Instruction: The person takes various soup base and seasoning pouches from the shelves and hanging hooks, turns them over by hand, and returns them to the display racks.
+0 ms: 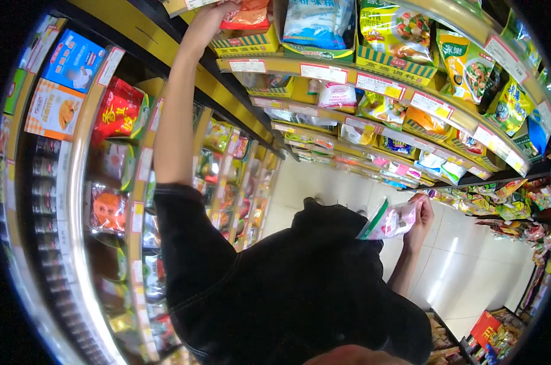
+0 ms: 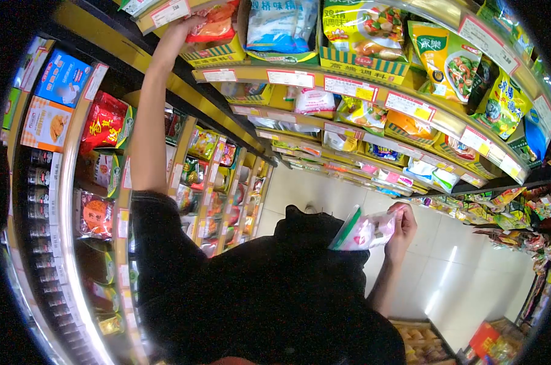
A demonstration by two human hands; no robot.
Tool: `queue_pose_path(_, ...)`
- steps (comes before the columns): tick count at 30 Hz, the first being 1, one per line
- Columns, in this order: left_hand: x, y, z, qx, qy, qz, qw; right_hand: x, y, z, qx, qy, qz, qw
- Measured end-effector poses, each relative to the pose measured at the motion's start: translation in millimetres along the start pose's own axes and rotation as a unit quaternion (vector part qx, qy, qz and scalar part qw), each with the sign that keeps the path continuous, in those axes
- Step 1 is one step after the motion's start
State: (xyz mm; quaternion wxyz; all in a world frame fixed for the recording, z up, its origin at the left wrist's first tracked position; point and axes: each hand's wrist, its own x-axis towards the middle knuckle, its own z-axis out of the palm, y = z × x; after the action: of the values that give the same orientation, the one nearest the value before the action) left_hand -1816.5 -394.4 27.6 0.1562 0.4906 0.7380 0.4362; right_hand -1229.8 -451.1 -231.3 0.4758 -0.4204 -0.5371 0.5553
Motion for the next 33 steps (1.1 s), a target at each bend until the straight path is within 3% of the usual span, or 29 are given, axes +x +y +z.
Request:
queue_pose_path(2, 19, -8, -3, -0.003, -0.031, -0.051, 0.998, 1, -2, 1, 0.022, 0.007, 0.013, 1.000)
queue_pose_path(3, 27, -7, -10, 0.144, -0.073, -0.084, 0.983, 3, -3, 0, 0.019, 0.007, 0.010, 1.000)
queue_pose_path(6, 39, -37, -11, 0.252, -0.097, 0.059, 0.961, 11, -4, -18, -0.046, -0.019, -0.009, 0.999)
queue_pose_path(7, 36, -46, -6, 0.213, -0.053, 0.148, 0.964, 15, -14, -26, -0.082, -0.036, -0.008, 0.996)
queue_pose_path(10, -20, -1, 10, 0.414, 0.088, 0.242, 0.873, 28, -46, -38, -0.167, -0.070, -0.025, 0.983)
queue_pose_path(11, -50, 8, 24, 0.415, 0.152, 0.204, 0.873, 32, -50, -41, -0.172, -0.072, -0.050, 0.981)
queue_pose_path(12, -88, 30, 47, 0.381, 0.228, 0.332, 0.832, 34, -59, -45, -0.208, -0.071, -0.026, 0.975)
queue_pose_path(13, -127, 50, 77, 0.362, 0.245, 0.283, 0.854, 38, -74, -45, -0.265, -0.104, -0.071, 0.956)
queue_pose_path(14, -161, 51, 104, 0.278, 0.191, 0.284, 0.898, 46, -87, -49, -0.319, -0.157, -0.107, 0.929)
queue_pose_path(15, -193, 48, 148, 0.043, 0.117, 0.254, 0.959, 53, -92, -51, -0.345, -0.192, -0.152, 0.906)
queue_pose_path(16, -219, 57, 192, 0.047, 0.037, 0.300, 0.952, 57, -109, -48, -0.360, -0.235, -0.157, 0.889)
queue_pose_path(17, -245, 66, 236, 0.045, -0.047, 0.340, 0.938, 61, -115, -44, -0.373, -0.246, -0.220, 0.867)
queue_pose_path(18, -263, 81, 275, -0.025, -0.167, 0.263, 0.950, 64, -122, -43, -0.389, -0.265, -0.225, 0.853)
queue_pose_path(20, -282, 89, 339, -0.111, -0.313, 0.158, 0.930, 70, -135, -44, -0.401, -0.269, -0.242, 0.842)
queue_pose_path(21, -280, 93, 361, -0.128, -0.400, 0.090, 0.903, 73, -140, -49, -0.405, -0.241, -0.242, 0.848)
queue_pose_path(22, -279, 68, 390, -0.240, -0.474, 0.079, 0.844, 75, -143, -56, -0.409, -0.214, -0.242, 0.853)
queue_pose_path(24, -284, 85, 418, -0.325, -0.418, 0.006, 0.848, 80, -135, -77, -0.417, -0.135, -0.228, 0.869)
queue_pose_path(25, -284, 81, 434, -0.327, -0.404, 0.044, 0.853, 79, -127, -89, -0.358, -0.066, -0.214, 0.907)
queue_pose_path(28, -278, 86, 460, -0.390, -0.380, -0.079, 0.835, 69, -88, -135, -0.189, 0.090, -0.179, 0.961)
queue_pose_path(30, -259, 91, 478, -0.389, -0.348, -0.078, 0.849, 54, -66, -144, -0.085, 0.098, -0.102, 0.986)
queue_pose_path(32, -238, 101, 498, -0.386, -0.313, -0.078, 0.864, 63, -46, -145, -0.041, 0.027, -0.068, 0.996)
queue_pose_path(33, -230, 118, 504, -0.364, -0.297, -0.025, 0.883, 74, -50, -141, -0.087, 0.029, -0.086, 0.992)
